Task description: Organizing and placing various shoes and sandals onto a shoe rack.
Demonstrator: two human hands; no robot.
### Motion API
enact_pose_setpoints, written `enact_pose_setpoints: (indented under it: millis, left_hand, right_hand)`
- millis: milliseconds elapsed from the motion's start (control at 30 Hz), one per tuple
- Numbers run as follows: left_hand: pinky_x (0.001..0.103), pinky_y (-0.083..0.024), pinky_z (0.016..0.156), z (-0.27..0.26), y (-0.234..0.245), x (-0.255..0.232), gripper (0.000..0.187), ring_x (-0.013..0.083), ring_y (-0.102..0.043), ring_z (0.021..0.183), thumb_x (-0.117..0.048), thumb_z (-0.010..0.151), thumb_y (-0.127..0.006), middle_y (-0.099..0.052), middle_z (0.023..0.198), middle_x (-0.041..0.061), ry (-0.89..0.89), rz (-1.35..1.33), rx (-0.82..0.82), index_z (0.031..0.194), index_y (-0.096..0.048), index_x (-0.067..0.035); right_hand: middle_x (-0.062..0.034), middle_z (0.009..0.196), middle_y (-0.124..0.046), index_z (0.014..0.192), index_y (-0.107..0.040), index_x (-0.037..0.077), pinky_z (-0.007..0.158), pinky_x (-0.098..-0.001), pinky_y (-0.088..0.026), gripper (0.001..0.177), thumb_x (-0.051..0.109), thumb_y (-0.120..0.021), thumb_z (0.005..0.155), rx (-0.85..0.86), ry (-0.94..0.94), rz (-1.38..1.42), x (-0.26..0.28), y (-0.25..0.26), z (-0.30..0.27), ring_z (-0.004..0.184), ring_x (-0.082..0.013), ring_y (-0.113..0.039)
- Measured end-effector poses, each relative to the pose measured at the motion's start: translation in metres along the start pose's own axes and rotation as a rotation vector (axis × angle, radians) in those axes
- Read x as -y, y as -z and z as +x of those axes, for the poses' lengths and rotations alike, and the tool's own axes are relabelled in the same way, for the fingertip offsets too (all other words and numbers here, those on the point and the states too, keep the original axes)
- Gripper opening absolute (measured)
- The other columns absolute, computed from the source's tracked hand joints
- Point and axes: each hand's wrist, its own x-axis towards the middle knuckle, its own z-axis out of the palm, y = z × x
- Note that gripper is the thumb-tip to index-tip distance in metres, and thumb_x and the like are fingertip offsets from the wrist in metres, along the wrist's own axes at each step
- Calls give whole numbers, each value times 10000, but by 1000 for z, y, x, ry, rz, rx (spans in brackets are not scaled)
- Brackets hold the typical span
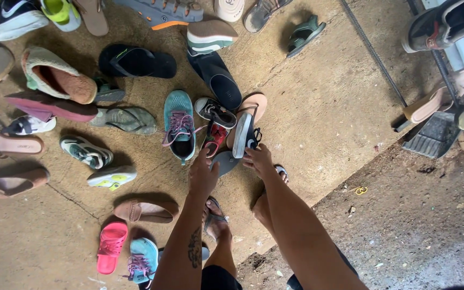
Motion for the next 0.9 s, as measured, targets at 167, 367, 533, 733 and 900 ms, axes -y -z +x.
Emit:
enact_pose_setpoints:
  millis: [167,367,533,733,900]
  left_hand:
    - [467,-552,899,-1,-6,15,545,318,-691,1054,-218,915,-731,-700,1134,177,-81,37,-13,1392,-522,-59]
    - [443,-564,924,-38,-4,-33,523,287,-710,1065,-255,916,-716,-711,1168,155,-25,41,54,1377,-548,-75]
    - [449,-545,895,-96,11,-123,668,314,-679,1092,-323,955,-748,-613,1358,209,-124,-181,2,1484,-438,-58]
    - [347,-580,794,-173,73,-266,645,210,-701,957,-307,985,-615,-712,1174,161,-174,-646,-16,1556,-391,-109]
    - [278,-579,723,-220,124,-347,659,135,-703,952,-224,962,-696,-725,1124,126,-484,-806,-66,1506,-364,-55]
  right_hand:
    - [-244,1041,-693,1428,-446,-22,636,-373,-627,622,124,-747,904,4,-61,120,-15,-6,19,769,-273,-697]
    - [-140,714,-673,1062,-685,-52,433,-312,-495,253,138,-764,914,-51,96,3,37,0,-79,481,-160,-582]
    - [-111,669,-601,909,-628,-73,377,-291,-405,194,74,-749,949,76,375,184,85,36,-196,455,-142,-553]
    - [-98,759,-656,970,-648,-48,341,-293,-367,107,48,-686,943,116,519,270,176,71,-365,397,-130,-509]
    - [-97,911,-703,1173,-596,-26,407,-286,-461,190,38,-557,999,270,762,174,225,98,-479,468,-140,-588]
